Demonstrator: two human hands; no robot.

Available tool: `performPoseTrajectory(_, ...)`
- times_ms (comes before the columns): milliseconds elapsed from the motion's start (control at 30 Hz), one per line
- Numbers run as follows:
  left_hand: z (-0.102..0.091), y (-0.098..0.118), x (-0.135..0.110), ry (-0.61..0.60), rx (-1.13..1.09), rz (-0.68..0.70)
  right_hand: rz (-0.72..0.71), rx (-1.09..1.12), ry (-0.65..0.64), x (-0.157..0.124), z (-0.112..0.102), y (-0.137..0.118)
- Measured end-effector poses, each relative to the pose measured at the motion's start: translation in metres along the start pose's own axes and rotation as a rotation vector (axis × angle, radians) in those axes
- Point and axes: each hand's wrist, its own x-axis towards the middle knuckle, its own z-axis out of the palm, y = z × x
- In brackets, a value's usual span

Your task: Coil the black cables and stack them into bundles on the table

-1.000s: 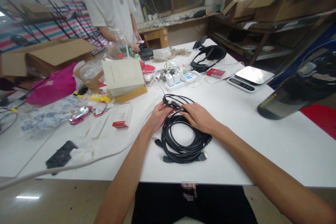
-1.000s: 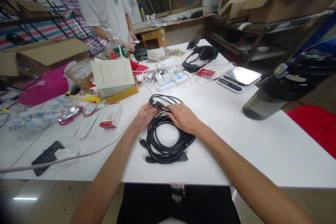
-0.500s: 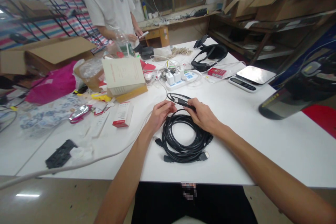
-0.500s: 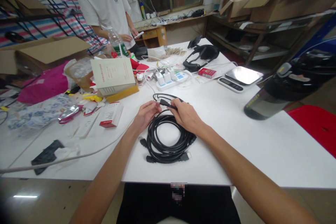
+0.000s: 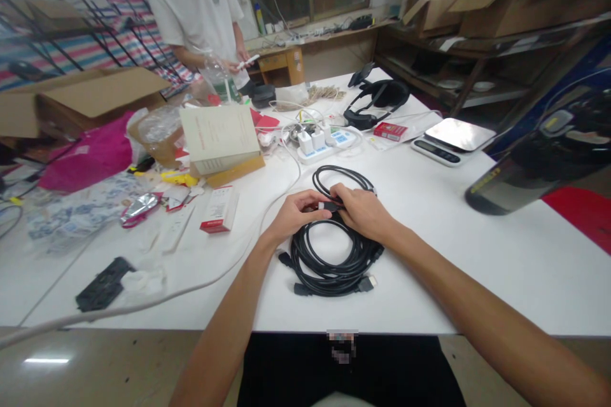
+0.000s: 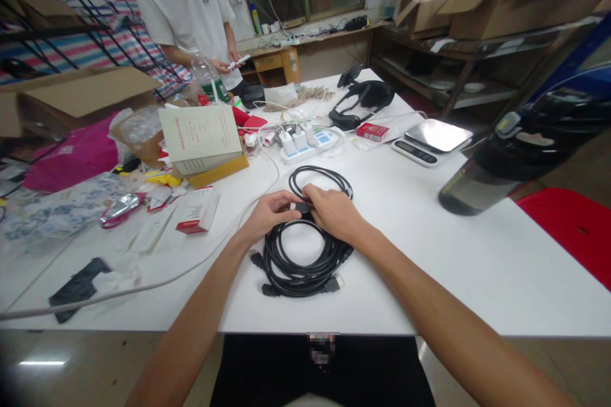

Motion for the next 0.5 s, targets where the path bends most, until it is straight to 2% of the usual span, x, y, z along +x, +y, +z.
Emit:
performPoseTrajectory(100, 0.002, -0.001, 0.000, 0.009, -0.033, -0.008, -0.006, 0.060, 0.053, -0.001, -0.001, 0.001)
performPoseTrajectory(300, -0.005, -0.008, 0.006, 0.196, -0.156, -0.010, -0.008, 0.184, 0.221, 0.000, -0.007, 0.005)
performPoseTrajectory(500, -0.005, -0.010, 0.010, 0.163, -0.349, -0.016, 0.034, 0.256, 0.313, 0.002, -0.006, 0.005)
